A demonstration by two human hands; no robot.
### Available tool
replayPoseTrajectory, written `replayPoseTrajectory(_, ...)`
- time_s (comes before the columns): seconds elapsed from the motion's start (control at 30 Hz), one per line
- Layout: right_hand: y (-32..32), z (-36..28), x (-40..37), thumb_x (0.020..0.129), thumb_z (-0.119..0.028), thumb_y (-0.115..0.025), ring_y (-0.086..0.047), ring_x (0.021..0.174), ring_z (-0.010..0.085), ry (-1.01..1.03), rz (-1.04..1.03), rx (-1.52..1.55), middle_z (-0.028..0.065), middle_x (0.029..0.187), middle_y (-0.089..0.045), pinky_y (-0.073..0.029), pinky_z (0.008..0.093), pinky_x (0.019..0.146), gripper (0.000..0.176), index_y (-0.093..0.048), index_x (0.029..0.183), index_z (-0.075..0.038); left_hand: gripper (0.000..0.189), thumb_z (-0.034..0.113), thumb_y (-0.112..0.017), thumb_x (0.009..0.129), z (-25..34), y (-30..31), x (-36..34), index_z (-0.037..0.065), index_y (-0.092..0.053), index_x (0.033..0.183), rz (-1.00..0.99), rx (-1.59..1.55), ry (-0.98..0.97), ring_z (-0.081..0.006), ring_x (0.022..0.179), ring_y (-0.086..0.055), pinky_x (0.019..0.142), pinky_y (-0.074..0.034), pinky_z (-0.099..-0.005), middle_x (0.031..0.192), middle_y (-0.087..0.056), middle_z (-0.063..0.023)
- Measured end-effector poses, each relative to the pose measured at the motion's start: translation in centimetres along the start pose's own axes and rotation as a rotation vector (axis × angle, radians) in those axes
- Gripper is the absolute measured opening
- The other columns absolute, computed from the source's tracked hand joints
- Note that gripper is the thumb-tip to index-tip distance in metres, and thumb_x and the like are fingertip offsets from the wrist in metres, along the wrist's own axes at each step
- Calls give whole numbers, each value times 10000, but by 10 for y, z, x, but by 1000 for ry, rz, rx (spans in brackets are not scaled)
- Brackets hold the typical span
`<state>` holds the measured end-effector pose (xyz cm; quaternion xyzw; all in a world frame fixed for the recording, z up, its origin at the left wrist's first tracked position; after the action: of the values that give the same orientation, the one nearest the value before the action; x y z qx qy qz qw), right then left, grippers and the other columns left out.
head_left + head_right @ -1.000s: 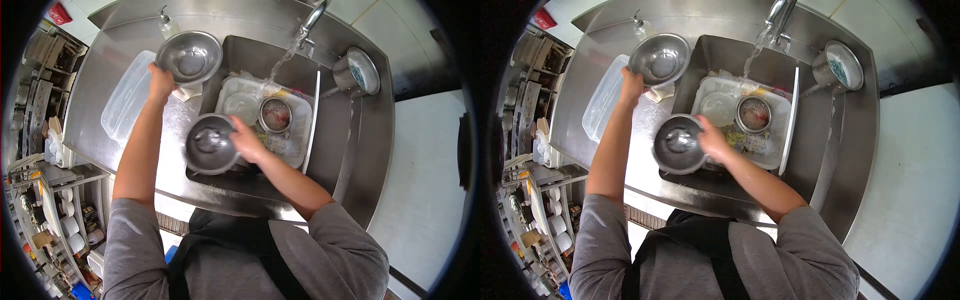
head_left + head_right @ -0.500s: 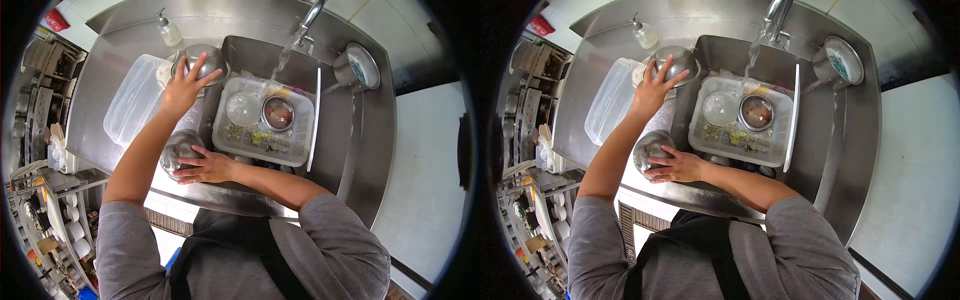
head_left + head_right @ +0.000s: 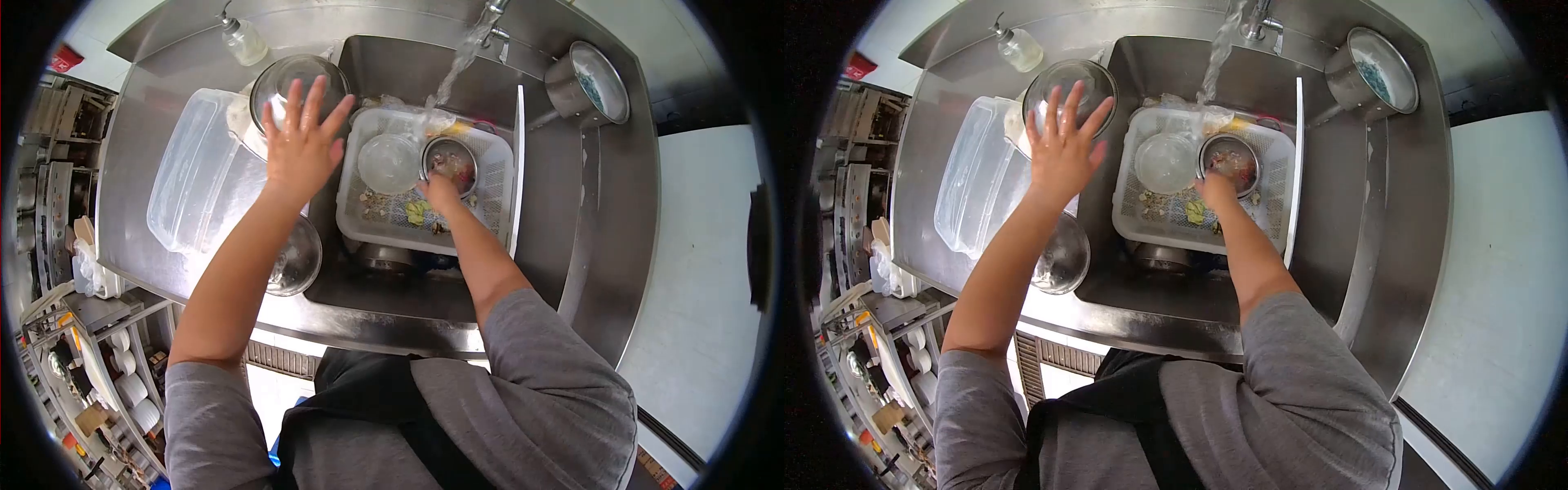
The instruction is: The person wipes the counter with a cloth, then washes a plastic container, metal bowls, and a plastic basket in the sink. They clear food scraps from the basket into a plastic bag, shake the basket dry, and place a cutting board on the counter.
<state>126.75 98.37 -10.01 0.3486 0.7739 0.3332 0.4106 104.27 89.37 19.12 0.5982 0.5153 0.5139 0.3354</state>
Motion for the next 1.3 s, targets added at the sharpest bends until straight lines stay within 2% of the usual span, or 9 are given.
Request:
replayPoseTrajectory(0.13, 29, -6, -6, 818, -335, -713, -641, 976, 407, 52, 71, -39, 297, 972, -653, -499, 436, 861, 532, -598, 1133, 78, 668, 272, -713, 763, 44, 1, 7, 331, -469, 1383, 61, -191, -92, -302, 1393, -290, 1075, -273, -593, 1516, -310, -53)
replayPoseTrajectory(0.2, 63, 10, -13, 838, -350, -708, -646, 1011, 338, 35, 372, 416, 272, 1046, -654, -488, 401, 873, 544, -588, 1164, 69, 646, 266, -704, 785, 62, -18, 8, 256, -474, 1388, 1, -436, -74, -311, 1350, -350, 1051, -303, -584, 1521, -300, -113)
replayPoseTrajectory(0.33, 105, 2, -25, 895, -310, -669, -589, 1068, 236, -258, 54, 1310, 175, 1173, -627, -455, 365, 907, 517, -539, 1238, 54, 595, 337, -661, 846, 91, -112, 35, 163, -475, 1384, -337, -1042, 98, -377, 1293, -401, 1022, -327, -574, 1504, -307, -181)
replayPoseTrajectory(0.5, 185, -89, -34, 918, -173, -596, -619, 965, 315, 256, 244, 590, 197, 1068, -644, -471, 386, 859, 287, -582, 1139, 10, 909, 743, -412, 859, 113, -111, 65, 129, -257, 1510, -799, -1825, 785, -345, 1381, -316, 1090, -211, -598, 1554, -236, -169)
replayPoseTrajectory(0.7, 188, -118, -25, 875, -98, -594, -596, 913, 419, 530, 476, 259, 218, 982, -632, -484, 429, 788, 181, -613, 1021, 9, 901, 727, -297, 906, 85, -123, 88, 24, -311, 1469, -528, -1601, 677, -302, 1368, -356, 1133, -230, -398, 1498, -353, -183)
replayPoseTrajectory(0.9, 196, -75, 29, 990, -167, -518, -537, 792, 67, 273, 354, 1078, -1, 894, -644, -442, 253, 723, 223, -637, 1050, 12, 776, 612, -430, 934, 49, -112, 94, -10, -415, 1398, -233, -1396, 515, -328, 1298, -444, 1079, -328, -392, 1382, -484, -230)
replayPoseTrajectory(1.0, 188, -60, 59, 984, -197, -533, -544, 780, 93, 111, 316, 1226, 23, 904, -656, -446, 272, 717, 256, -639, 1095, 8, 650, 427, -630, 905, 13, -65, 91, 26, -435, 1378, -57, -1307, 434, -314, 1205, -523, 949, -464, -376, 1347, -506, -209)
replayPoseTrajectory(1.17, 203, -62, 71, 956, -239, -583, -602, 839, 163, -13, 330, 1063, 86, 966, -692, -470, 316, 768, 292, -669, 1075, 14, 499, 326, -571, 955, -39, -67, 91, 67, -456, 1367, -138, -1757, 814, -215, 1125, -566, 870, -487, -301, 1294, -502, -159)
replayPoseTrajectory(1.3, 211, -88, 52, 957, -229, -581, -609, 857, 182, -23, 79, 1278, 98, 955, -675, -476, 359, 769, 264, -652, 1056, 4, 415, 334, -534, 969, -26, -72, 99, 38, -568, 1258, -222, -1315, 512, -161, 880, -620, 751, -504, -291, 1102, -621, -90)
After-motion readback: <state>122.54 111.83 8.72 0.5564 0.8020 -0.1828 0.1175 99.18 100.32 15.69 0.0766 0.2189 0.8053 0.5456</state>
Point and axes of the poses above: each hand's wrist, its own x-axis towards the middle knuckle, its own y-axis out of the back of the hand, z = x × y, the point moved 7 cm from there along x, towards the middle knuckle
